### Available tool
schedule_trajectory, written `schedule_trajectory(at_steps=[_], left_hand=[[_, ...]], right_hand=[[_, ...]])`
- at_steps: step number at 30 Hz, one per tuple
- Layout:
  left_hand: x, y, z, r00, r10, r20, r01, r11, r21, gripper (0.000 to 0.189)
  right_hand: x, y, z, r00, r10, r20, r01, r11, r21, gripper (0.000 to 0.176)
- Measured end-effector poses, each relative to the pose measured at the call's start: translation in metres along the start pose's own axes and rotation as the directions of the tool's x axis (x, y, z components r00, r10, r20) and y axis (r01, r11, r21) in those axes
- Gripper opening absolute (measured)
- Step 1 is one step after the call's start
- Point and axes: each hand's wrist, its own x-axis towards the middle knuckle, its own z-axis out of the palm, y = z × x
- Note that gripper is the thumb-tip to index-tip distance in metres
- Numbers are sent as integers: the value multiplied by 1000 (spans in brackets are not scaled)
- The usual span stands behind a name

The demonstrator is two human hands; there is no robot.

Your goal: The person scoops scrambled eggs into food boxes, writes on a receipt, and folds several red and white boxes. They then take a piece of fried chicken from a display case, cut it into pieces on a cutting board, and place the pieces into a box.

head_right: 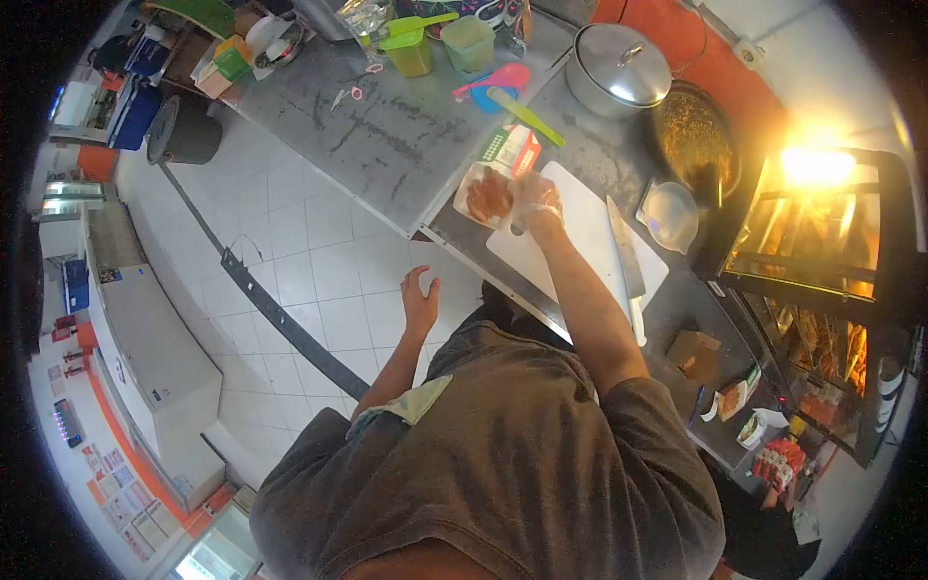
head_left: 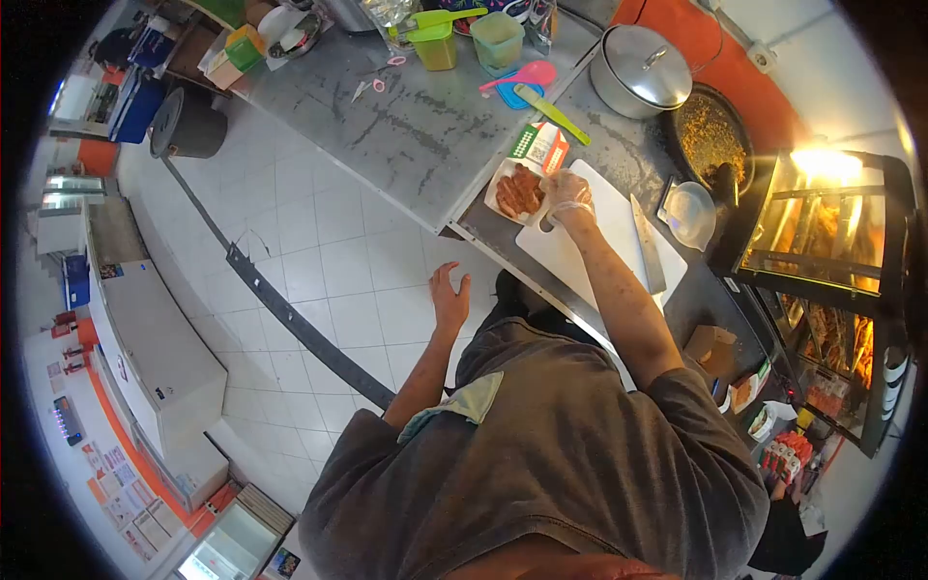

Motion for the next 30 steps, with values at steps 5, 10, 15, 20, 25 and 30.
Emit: schedule_trajectory(at_steps=[5,10,15,20,25,30], left_hand=[[16,14,12,999,13,47,-10,998,-65,31],[21,20,21,993,19,118,-8,996,-89,27],[17,21,26,991,45,122,-33,994,-103,27],[43,27,29,995,-38,92,54,982,-179,32],[87,25,44,998,17,55,2,944,-330,41],[100,26,63,993,84,78,-49,928,-369,44]], right_hand=[[4,-17,7,996,47,74,-33,983,-180,26],[-7,-51,9,979,141,145,-81,930,-360,45],[-9,-39,34,1000,6,26,4,926,-377,47],[-13,-61,-1,987,67,146,-11,935,-355,52],[-11,-77,19,972,150,183,-82,939,-334,47],[6,-70,39,976,179,127,-162,977,-137,53]])
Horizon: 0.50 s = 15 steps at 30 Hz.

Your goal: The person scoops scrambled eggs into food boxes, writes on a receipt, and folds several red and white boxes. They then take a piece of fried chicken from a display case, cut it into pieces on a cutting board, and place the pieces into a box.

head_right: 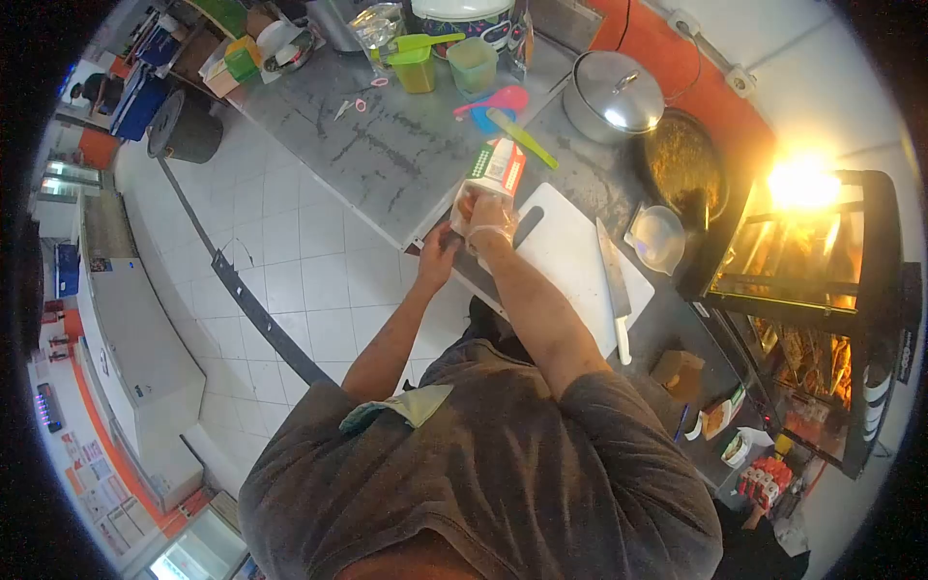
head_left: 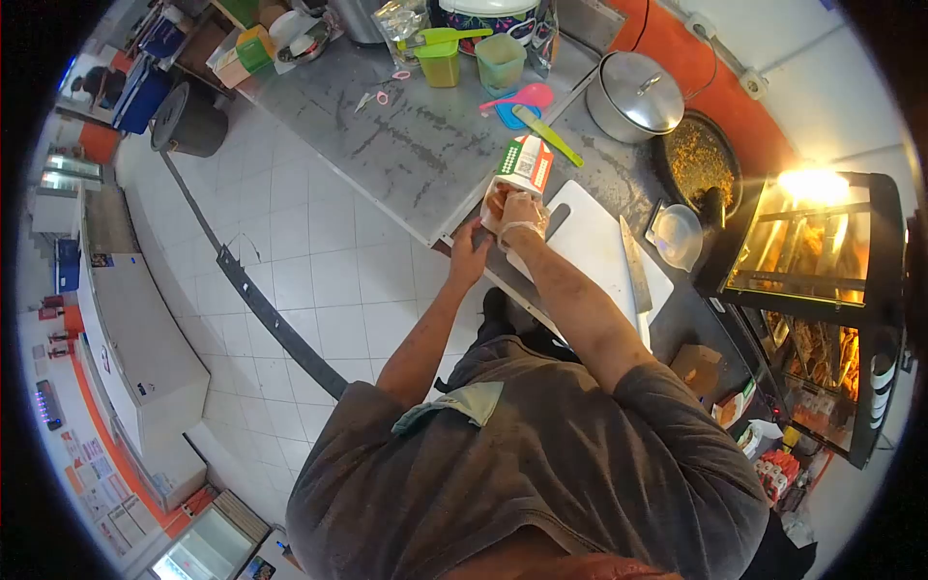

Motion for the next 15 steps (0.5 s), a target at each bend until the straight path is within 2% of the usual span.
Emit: schedule_trajectory(at_steps=[1,3,4,5,7,8,9,11,12,13,15], left_hand=[[0,3,1,998,-57,-9,57,997,-46,46],[-4,1,3,999,-34,-36,31,997,-64,45],[-9,-1,2,998,-28,-57,23,997,-78,44],[-12,-2,1,998,-15,-63,9,997,-82,44],[-19,-6,-3,995,-47,-84,40,996,-85,41],[-23,-15,-2,986,-139,-92,130,986,-105,38],[-24,-13,-6,984,-147,-95,137,985,-107,38],[-35,-10,-16,984,-169,-57,169,986,-8,36],[-39,-7,-19,983,-176,-54,176,984,-9,36],[-40,-4,-21,981,-188,-44,187,982,-22,34],[-46,-1,-20,977,-213,-29,212,977,-35,32]], right_hand=[[-3,0,-3,1000,-5,-11,5,1000,-1,53],[2,1,-8,998,-46,49,57,960,-274,43],[14,11,12,997,-45,-55,32,975,-221,41],[17,12,4,996,-51,-68,34,974,-224,41],[18,14,-11,997,4,78,0,999,-52,46],[19,19,-10,995,-95,12,92,983,161,56],[10,15,-30,995,-97,19,93,983,157,56],[-11,14,-64,960,-231,160,149,901,409,50],[-5,28,-54,948,-312,60,268,887,375,42],[6,41,-48,949,-310,62,266,889,373,42],[10,54,-48,983,-140,117,128,987,98,34]])
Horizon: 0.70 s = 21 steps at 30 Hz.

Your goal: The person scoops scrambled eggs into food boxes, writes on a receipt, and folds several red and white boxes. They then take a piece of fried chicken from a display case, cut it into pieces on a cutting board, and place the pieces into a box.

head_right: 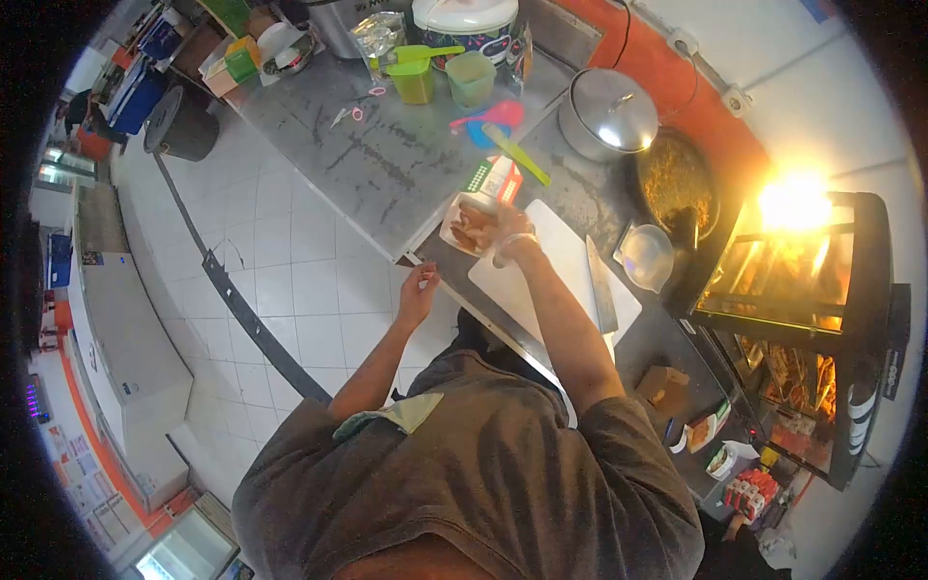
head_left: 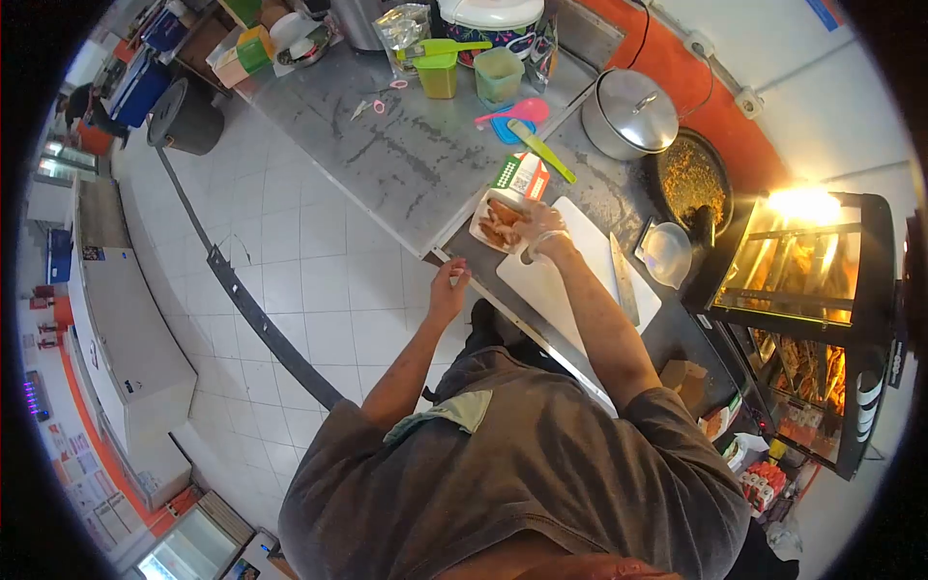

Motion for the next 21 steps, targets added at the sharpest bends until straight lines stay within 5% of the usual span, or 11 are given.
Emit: schedule_trajectory(at_steps=[1,3,6,9,12,13,15,17,21], left_hand=[[-3,0,1,999,1,33,0,999,-47,30],[-8,4,4,997,-2,73,9,996,-93,29],[-17,21,12,986,-30,164,41,997,-64,26],[-21,33,27,964,-54,262,47,998,34,29],[-25,33,53,953,73,294,-149,958,246,40],[-28,41,63,975,128,182,-190,905,381,46],[-26,50,79,976,203,84,-217,832,511,51],[-17,55,90,999,7,53,-37,806,590,55],[-16,78,81,995,-74,69,6,727,687,49]], right_hand=[[-6,10,1,1000,7,10,-7,1000,2,34],[-22,34,1,970,-101,-220,136,980,149,31],[-62,67,1,957,35,-289,78,926,370,28],[-78,141,47,913,-38,-407,174,936,304,25],[-138,127,14,929,260,-265,-250,966,70,21],[-159,119,4,893,379,-242,-400,915,-43,19],[-204,132,0,859,428,-281,-488,851,-194,17],[-241,184,25,848,394,-354,-483,851,-209,21],[-272,238,60,794,548,-263,-598,782,-176,23]])
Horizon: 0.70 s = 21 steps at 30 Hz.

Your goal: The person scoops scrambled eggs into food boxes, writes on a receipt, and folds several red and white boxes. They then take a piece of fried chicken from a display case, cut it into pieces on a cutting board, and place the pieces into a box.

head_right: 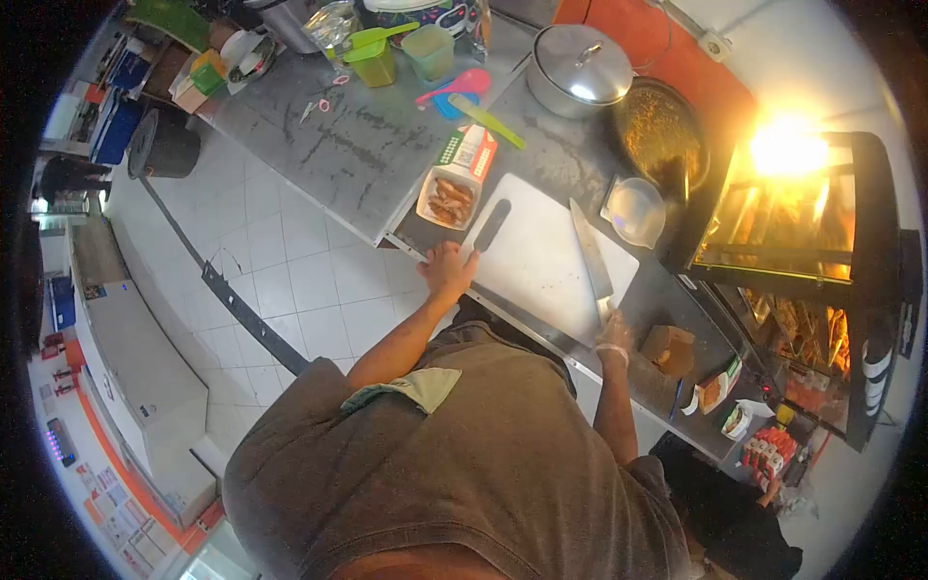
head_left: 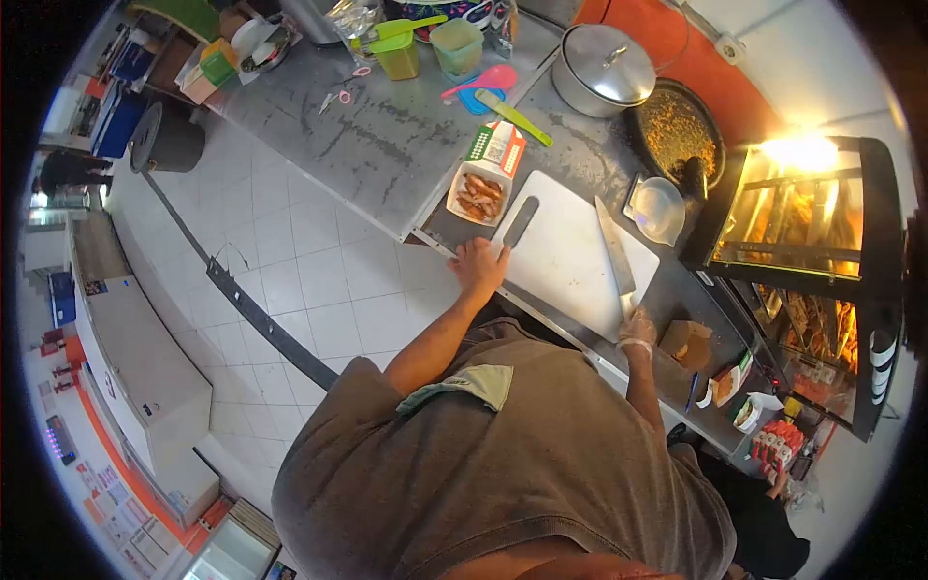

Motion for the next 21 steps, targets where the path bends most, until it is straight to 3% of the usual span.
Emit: schedule_trajectory(at_steps=[2,6,7,9,11,12,13,15,16,18,20,21], left_hand=[[-6,-7,-7,978,-7,208,-19,992,121,43],[-12,-1,1,976,131,176,-166,965,203,40],[-6,0,14,982,165,94,-185,946,268,39],[-11,8,23,978,209,14,-201,921,334,38],[-16,20,9,990,111,91,-135,931,338,40],[-20,26,-2,980,-11,196,-62,929,365,41],[-29,24,-4,982,-71,174,15,952,307,40],[-49,4,-4,977,-157,143,132,976,172,41],[-57,-15,1,974,-185,132,173,980,98,43],[-73,-54,4,980,-12,197,75,947,-314,40],[-94,-55,-6,942,28,335,165,830,-534,36],[-113,-41,-11,948,0,319,234,683,-692,34]], right_hand=[[-3,18,15,999,47,12,-47,999,10,25],[-15,34,26,978,182,106,-191,978,87,32],[-20,36,25,976,188,108,-198,976,93,32],[-37,31,7,991,80,112,-106,962,251,40],[-51,28,-9,996,10,87,-40,936,349,44],[-54,34,-8,986,-10,168,-58,918,393,45],[-57,43,-9,969,-32,245,-80,898,432,47],[-64,66,28,983,-157,-99,185,766,615,42],[-75,67,16,965,-158,-210,258,723,641,34],[-80,74,4,973,-150,-176,230,716,659,31],[-78,79,-8,978,-140,-154,208,714,669,24],[-73,84,-7,976,-135,-169,214,700,681,24]])
